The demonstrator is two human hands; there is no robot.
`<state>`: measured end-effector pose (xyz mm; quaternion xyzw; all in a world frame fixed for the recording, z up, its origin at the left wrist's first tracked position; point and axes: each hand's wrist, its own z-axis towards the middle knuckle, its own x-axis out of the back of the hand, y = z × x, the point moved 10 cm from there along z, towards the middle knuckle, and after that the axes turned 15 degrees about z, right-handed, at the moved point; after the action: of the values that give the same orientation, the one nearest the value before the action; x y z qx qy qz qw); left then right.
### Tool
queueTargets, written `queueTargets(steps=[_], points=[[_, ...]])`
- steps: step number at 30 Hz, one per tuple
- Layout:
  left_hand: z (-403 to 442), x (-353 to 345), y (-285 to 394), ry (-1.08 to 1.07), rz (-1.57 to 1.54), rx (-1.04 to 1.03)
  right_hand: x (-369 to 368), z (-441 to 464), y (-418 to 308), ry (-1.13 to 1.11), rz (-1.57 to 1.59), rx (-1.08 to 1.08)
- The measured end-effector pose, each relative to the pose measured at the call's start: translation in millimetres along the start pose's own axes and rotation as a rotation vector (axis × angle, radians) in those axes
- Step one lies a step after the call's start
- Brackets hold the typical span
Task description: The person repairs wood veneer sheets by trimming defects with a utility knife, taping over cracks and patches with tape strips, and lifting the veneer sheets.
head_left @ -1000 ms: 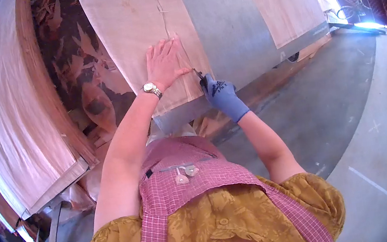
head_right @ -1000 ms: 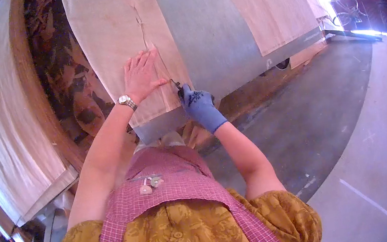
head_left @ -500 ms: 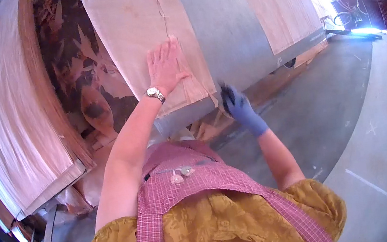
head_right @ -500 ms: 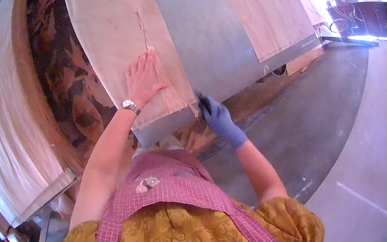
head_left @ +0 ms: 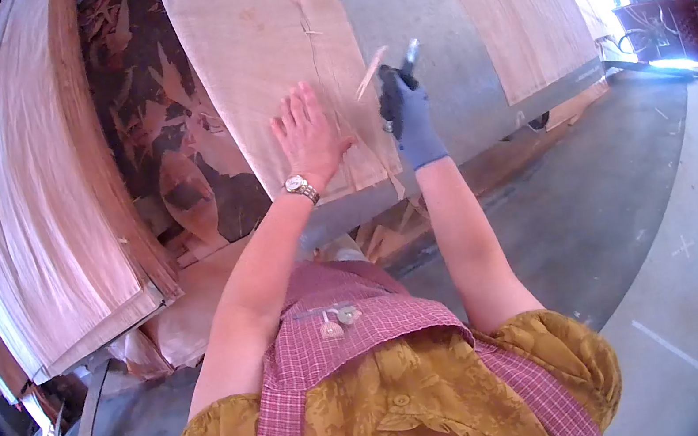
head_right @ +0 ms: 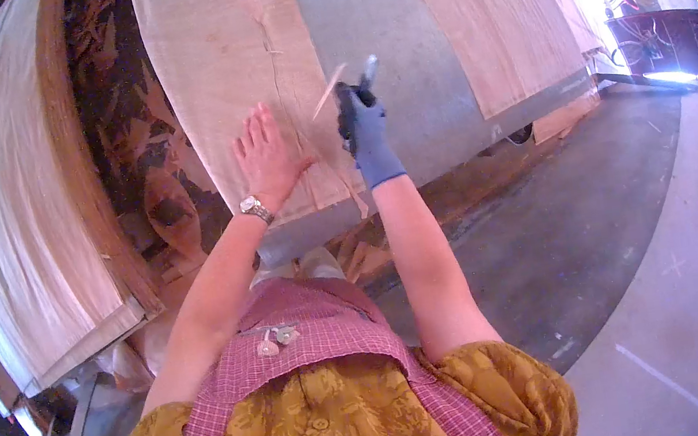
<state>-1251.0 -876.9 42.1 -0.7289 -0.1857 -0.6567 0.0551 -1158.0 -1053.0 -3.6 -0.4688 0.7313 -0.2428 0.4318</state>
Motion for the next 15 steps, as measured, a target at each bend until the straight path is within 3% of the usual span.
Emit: queueTargets(steps=[4,7,10,13,15], points=[[-1.7,-3.1,2.1,0.019,-0.024,-0.023,10.1,-18.3,-14.9,-0.025,-0.1,-0.01],[-2.1,1.0,0.9,0.027,0.01,-0.017,14.8,-59.4,-10.8,-0.462,0.123,-0.335],[1.0,-1.1,3.7,0.015,0.089,-0.013,47.4,-108.7,1.1,-0.783,-0.686,-0.186],[-1.1,-6.1,7.0,0.011,0.093,-0.034,88.6,-128.4,-7.3,-0.27,-1.295,0.191],[-0.5,-2.6,7.1,-0.03,0.074,-0.036,125.3,-147.0,10.4,-0.222,-1.412,0.324]])
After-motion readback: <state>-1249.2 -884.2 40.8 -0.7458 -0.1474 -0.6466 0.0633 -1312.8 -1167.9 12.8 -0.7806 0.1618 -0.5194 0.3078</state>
